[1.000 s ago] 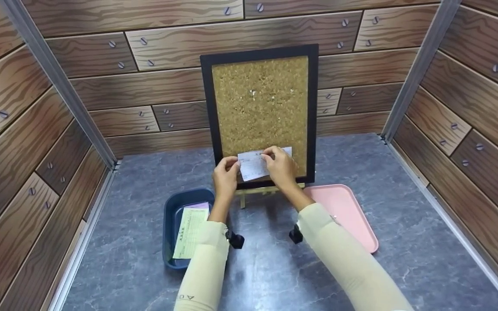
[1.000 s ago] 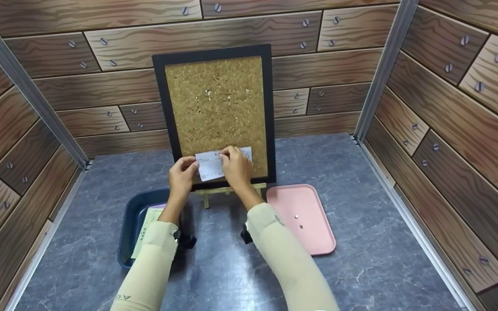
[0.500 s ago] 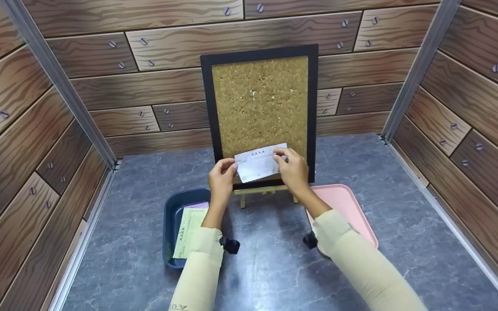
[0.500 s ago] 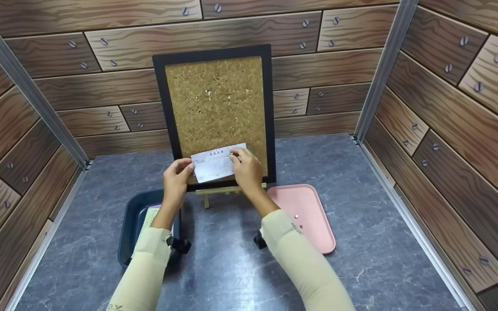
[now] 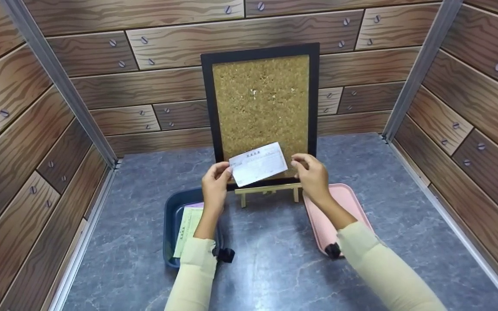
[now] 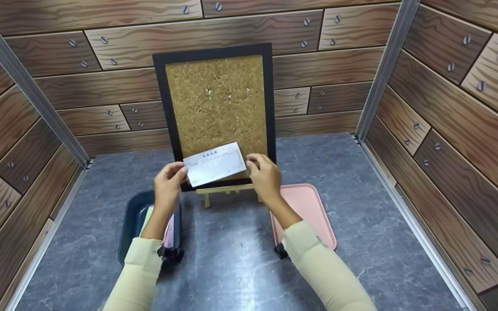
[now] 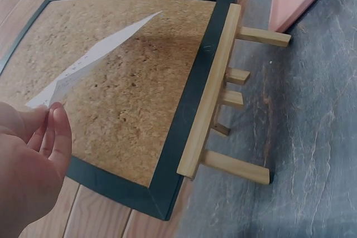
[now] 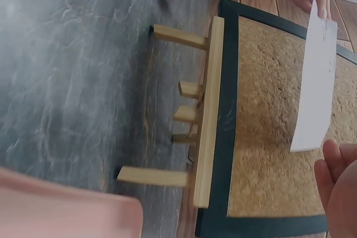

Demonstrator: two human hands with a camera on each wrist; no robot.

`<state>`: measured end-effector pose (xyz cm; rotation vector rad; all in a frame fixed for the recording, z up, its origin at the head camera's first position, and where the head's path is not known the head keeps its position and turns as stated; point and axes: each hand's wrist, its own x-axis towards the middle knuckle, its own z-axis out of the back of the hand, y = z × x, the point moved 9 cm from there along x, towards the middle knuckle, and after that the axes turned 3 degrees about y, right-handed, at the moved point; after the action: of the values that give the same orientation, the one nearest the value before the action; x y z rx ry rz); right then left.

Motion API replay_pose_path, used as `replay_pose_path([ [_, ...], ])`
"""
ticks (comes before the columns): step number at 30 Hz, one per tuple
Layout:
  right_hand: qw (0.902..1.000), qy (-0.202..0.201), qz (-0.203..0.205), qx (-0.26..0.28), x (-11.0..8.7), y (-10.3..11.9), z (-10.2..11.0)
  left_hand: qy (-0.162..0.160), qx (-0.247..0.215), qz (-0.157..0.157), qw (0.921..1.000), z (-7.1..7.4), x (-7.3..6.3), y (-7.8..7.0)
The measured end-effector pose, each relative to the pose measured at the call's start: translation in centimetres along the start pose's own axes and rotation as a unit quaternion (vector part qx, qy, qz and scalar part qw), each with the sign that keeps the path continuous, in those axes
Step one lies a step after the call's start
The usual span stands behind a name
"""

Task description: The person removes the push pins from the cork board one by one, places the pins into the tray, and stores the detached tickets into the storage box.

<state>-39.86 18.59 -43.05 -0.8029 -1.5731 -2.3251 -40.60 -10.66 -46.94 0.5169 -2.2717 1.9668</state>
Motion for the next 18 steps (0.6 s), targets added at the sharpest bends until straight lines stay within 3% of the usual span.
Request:
replay_pose_path([
  [5, 1.0, -0.005, 0.005, -0.004, -0.8, -0.4, 2.0, -0.013, -0.029, 0.011, 0.9994, 1.1, -0.9, -0.4],
  [18, 0.9972, -0.025, -0.043, -0.056, -2.9, -3.2, 6.8, -0.041, 0.009, 0.015, 0.999, 5.3, -3.6, -0.9],
])
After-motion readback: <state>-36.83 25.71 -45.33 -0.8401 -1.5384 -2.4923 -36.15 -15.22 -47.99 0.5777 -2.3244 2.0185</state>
